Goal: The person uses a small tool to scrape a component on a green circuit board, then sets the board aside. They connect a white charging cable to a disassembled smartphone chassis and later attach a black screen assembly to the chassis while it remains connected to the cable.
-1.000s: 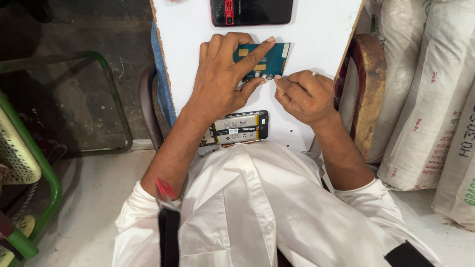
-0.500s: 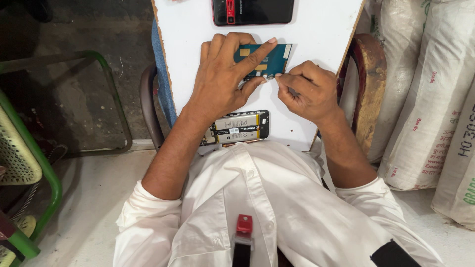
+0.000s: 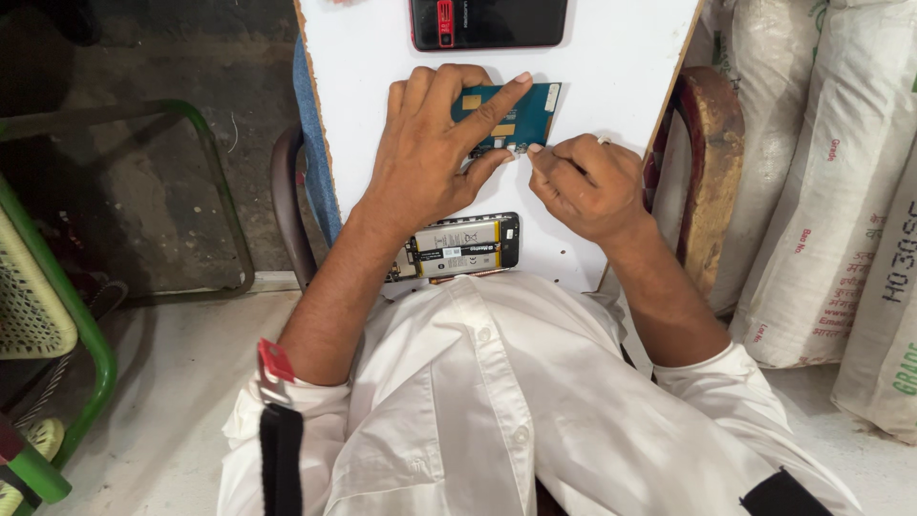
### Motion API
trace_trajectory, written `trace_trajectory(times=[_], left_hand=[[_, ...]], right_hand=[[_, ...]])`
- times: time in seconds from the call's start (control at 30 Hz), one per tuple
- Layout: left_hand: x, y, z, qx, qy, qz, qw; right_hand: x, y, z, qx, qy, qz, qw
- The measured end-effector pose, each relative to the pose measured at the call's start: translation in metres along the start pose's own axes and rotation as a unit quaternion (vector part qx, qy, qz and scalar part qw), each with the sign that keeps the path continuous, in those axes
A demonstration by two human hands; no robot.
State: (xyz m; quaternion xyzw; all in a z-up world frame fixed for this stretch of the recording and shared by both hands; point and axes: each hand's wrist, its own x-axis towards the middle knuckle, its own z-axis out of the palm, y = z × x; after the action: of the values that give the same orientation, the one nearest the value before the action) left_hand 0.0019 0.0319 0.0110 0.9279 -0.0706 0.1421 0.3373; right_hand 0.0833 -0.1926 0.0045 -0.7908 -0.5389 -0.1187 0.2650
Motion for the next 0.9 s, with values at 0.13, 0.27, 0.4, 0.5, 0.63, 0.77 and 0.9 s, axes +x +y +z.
trace_trajectory(times=[0.13, 0.27, 0.4, 0.5, 0.63, 0.77, 0.9], left_hand=[[0.0, 0.0, 0.001, 0.0, -0.002, -0.003, 1.0], [-0.001, -0.001, 0.001, 0.002, -0.001, 0.001, 1.0], [-0.001, -0.001, 0.002, 0.011, -0.001, 0.001, 1.0], [0.0, 0.0, 0.0, 0.001, -0.004, -0.001, 1.0], [-0.002, 0.001, -0.002, -0.008, -0.002, -0.005, 1.0], [-0.003, -0.004, -0.001, -0.012, 0.001, 0.014, 1.0], [-0.01, -0.006, -0.007, -0.037, 0.016, 0.024, 0.999]], right_hand=[[-0.002, 0.002, 0.005, 0.031, 0.026, 0.026, 0.999], [-0.003, 0.006, 0.005, 0.083, 0.033, 0.055, 0.995], [-0.005, 0.006, 0.004, 0.1, 0.02, 0.062, 0.993], [-0.004, 0.006, 0.006, 0.106, 0.027, 0.07, 0.992], [-0.006, 0.008, 0.004, 0.123, 0.042, 0.078, 0.988], [-0.012, 0.006, 0.004, 0.137, 0.038, 0.091, 0.986], [-0.013, 0.008, 0.007, 0.121, 0.031, 0.065, 0.99]])
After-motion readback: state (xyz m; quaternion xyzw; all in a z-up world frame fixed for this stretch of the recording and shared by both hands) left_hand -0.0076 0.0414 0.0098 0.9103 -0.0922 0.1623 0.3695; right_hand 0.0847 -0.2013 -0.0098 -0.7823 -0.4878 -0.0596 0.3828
